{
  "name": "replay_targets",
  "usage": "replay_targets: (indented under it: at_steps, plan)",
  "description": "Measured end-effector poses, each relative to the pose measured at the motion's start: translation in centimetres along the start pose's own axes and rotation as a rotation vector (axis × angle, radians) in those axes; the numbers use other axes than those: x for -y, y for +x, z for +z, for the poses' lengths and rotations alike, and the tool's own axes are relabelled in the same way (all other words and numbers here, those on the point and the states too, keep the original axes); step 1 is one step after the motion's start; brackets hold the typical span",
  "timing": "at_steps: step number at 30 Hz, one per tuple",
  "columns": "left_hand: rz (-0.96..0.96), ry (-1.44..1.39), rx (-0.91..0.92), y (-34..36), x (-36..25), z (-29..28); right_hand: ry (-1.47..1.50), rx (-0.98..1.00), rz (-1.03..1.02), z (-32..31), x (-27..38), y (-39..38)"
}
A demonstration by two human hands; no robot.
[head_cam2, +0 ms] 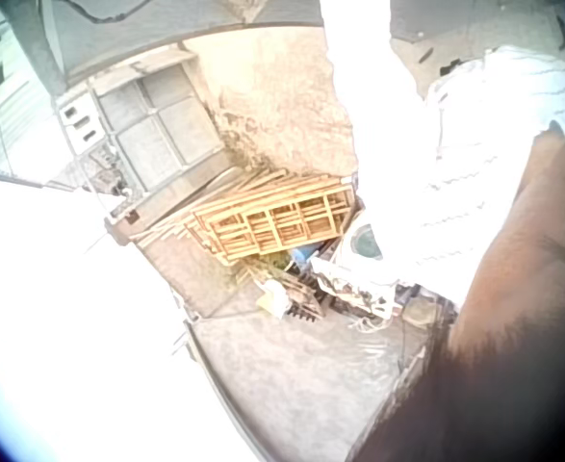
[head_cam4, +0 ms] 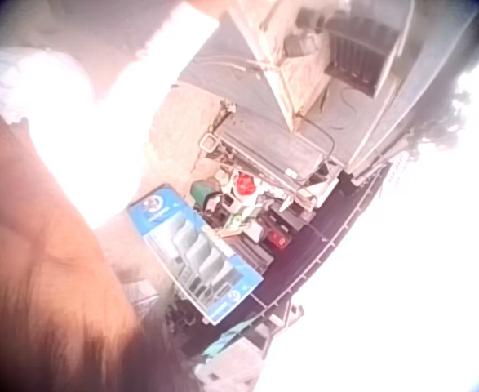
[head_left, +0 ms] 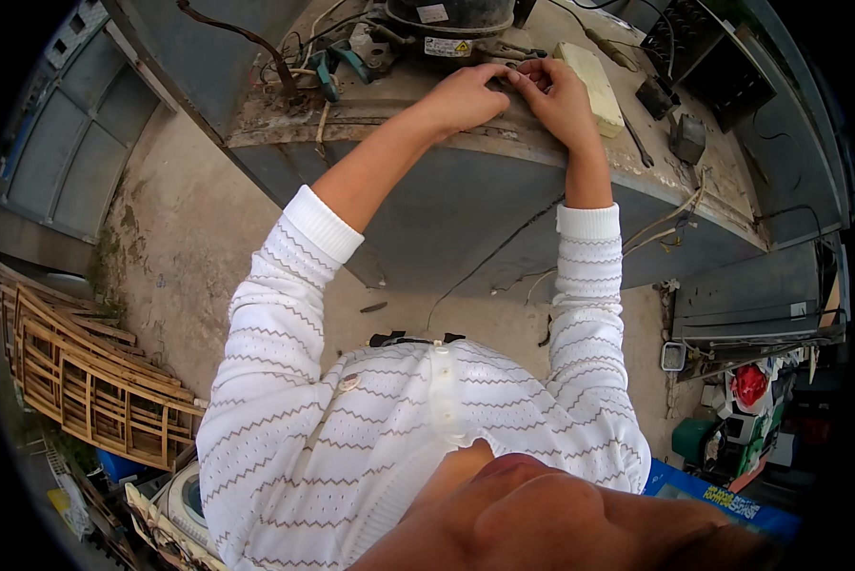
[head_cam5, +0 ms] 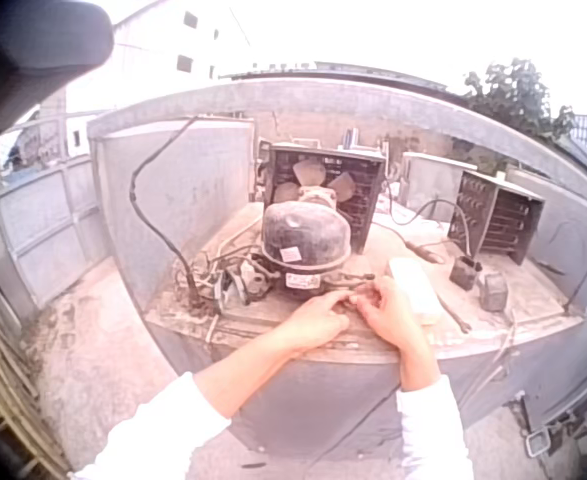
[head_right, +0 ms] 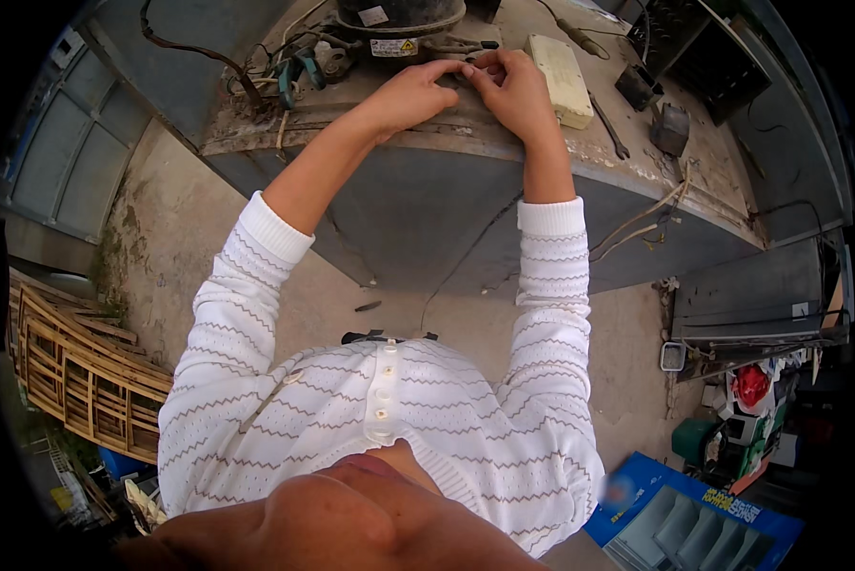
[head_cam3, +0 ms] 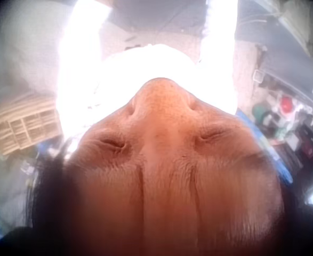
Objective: The person uses pliers to strip the insulation from wires connected to a motor on a metal surface. They then use a screwdriver to tighten connections on the motor's terminal block.
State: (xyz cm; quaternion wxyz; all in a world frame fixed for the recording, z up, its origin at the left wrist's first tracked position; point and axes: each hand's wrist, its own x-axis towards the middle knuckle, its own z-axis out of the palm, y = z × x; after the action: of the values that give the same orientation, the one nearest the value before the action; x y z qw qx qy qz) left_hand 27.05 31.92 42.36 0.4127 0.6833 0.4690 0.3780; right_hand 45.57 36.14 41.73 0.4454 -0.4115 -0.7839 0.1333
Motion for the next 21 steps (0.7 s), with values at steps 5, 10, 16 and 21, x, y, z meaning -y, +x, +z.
replay_targets:
  at_steps: [5,10,16,21]
  plan:
    - [-0.049,-0.020,0.015,0.0,-0.4,-0.1,0.017,0.008,-0.029,0.0,-0.8,0.1]
    - [-0.003,-0.002,-0.026,0.1,0.1,0.1,-0.019,-0.016,0.004,-0.2,0.1,0.0]
    - [0.020,0.010,-0.004,0.0,0.0,0.0,0.088,-0.001,-0.013,-0.1,-0.5,0.0]
    - [-0.008,-0.007,0.003,0.0,-0.1,-0.1,-0.026,-0.014,0.034,-0.2,0.6,0.1]
